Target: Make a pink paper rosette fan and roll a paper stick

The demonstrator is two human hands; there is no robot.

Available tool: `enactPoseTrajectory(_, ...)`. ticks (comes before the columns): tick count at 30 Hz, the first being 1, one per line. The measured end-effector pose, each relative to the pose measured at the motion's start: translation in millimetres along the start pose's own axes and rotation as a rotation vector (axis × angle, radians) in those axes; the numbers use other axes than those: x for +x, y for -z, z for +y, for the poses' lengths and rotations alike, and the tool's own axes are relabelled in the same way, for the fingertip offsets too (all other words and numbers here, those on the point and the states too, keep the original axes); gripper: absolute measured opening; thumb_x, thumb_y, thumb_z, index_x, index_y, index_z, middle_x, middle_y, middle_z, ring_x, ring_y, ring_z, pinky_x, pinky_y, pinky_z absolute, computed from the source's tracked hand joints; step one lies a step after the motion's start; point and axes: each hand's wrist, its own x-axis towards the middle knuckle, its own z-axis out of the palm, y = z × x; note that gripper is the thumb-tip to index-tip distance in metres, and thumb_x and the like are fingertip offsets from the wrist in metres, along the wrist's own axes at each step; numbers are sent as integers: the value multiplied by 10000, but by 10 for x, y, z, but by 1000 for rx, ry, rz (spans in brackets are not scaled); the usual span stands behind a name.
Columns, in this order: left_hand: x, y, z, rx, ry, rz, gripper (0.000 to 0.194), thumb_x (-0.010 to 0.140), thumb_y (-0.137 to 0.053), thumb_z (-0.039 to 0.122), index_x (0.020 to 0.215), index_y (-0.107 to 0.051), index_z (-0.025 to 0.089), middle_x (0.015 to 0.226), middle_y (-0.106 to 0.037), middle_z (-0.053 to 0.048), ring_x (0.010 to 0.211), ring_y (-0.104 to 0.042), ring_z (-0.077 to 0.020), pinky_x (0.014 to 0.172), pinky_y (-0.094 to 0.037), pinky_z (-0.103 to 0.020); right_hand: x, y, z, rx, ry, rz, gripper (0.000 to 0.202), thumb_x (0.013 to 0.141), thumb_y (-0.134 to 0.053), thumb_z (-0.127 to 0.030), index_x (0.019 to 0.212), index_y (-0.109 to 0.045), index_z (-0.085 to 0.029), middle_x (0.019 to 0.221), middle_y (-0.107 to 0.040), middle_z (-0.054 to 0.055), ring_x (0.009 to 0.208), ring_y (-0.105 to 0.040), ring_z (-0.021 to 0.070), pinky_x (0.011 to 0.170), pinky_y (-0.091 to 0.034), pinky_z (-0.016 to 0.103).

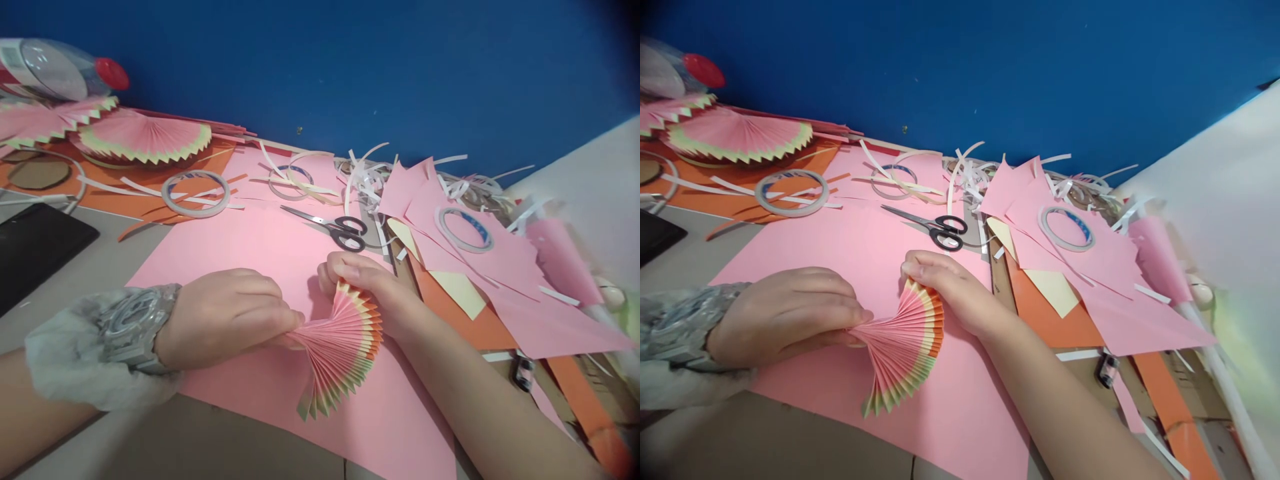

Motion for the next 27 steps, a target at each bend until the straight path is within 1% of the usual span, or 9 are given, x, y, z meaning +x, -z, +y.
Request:
enactPoseTrajectory(2, 8, 7, 3, 14, 4, -3, 230, 966, -364, 243, 915, -579, 181, 719, -699, -26, 676, -623, -158, 620, -450, -273, 0, 1, 3, -11, 4, 26, 213, 809, -539, -259, 626, -458, -185, 602, -426, -26, 544, -375, 111, 506, -270, 233)
enactPoseTrajectory(4, 19, 20, 0, 28, -22, -27, 240, 971, -352, 237, 912, -575, 170, 713, -700, -23, 667, -623, -157, 605, -447, -272, 6, 2, 10, -28, 7, 64, 207, 801, -535, -255, 628, -443, -188, 615, -420, -28, 546, -365, 110, 509, -267, 231)
enactPoseTrajectory(9, 13, 23, -25, 57, -64, -59, 257, 967, -319, 184, 925, -572, 178, 722, -697, -6, 668, -606, -155, 617, -446, -281, 26, 1, 38, -58, 28, 153, 208, 820, -507, -234, 631, -432, -191, 600, -356, -45, 528, -328, 101, 500, -244, 222)
enactPoseTrajectory(12, 9, 11, -26, 79, -86, -67, 205, 954, -381, 192, 930, -583, 169, 723, -694, -8, 669, -604, -159, 622, -447, -287, 26, -7, 40, -68, 27, 171, 220, 827, -511, -227, 627, -430, -186, 596, -340, -51, 515, -292, 89, 486, -223, 212)
enactPoseTrajectory(15, 30, 19, -18, 66, -99, -51, 174, 942, -442, 225, 910, -592, 144, 696, -692, -19, 644, -607, -162, 606, -450, -289, 23, -12, 31, -86, 14, 176, 223, 834, -510, -231, 631, -431, -182, 601, -333, -54, 516, -286, 83, 485, -221, 207)
enactPoseTrajectory(19, 53, 38, -8, 38, -86, -63, 199, 953, -406, 223, 895, -590, 174, 696, -700, -11, 629, -606, -154, 601, -453, -278, 16, -14, 24, -107, 14, 179, 227, 833, -506, -234, 627, -425, -184, 599, -332, -54, 519, -296, 84, 484, -227, 209)
enactPoseTrajectory(24, 6, -3, 9, -83, -38, -45, 147, 944, -437, 251, 922, -569, 191, 740, -698, -12, 668, -607, -154, 647, -460, -277, 19, -44, 22, -98, 24, 160, 232, 822, -528, -231, 624, -415, -188, 603, -345, -53, 509, -278, 84, 483, -231, 213)
enactPoseTrajectory(26, -22, -25, 14, -98, -1, -10, 147, 945, -436, 263, 919, -561, 190, 734, -690, -16, 679, -609, -154, 652, -463, -271, 31, -54, 20, -58, 67, 192, 290, 840, -497, -280, 587, -383, -195, 583, -329, -49, 506, -285, 94, 486, -257, 220)
enactPoseTrajectory(27, -34, -31, 14, -87, 20, 15, 150, 945, -434, 264, 921, -561, 189, 730, -684, -20, 685, -613, -154, 655, -466, -268, 38, -54, 19, -38, 91, 213, 334, 853, -473, -334, 566, -362, -201, 567, -317, -47, 501, -291, 101, 487, -277, 226)
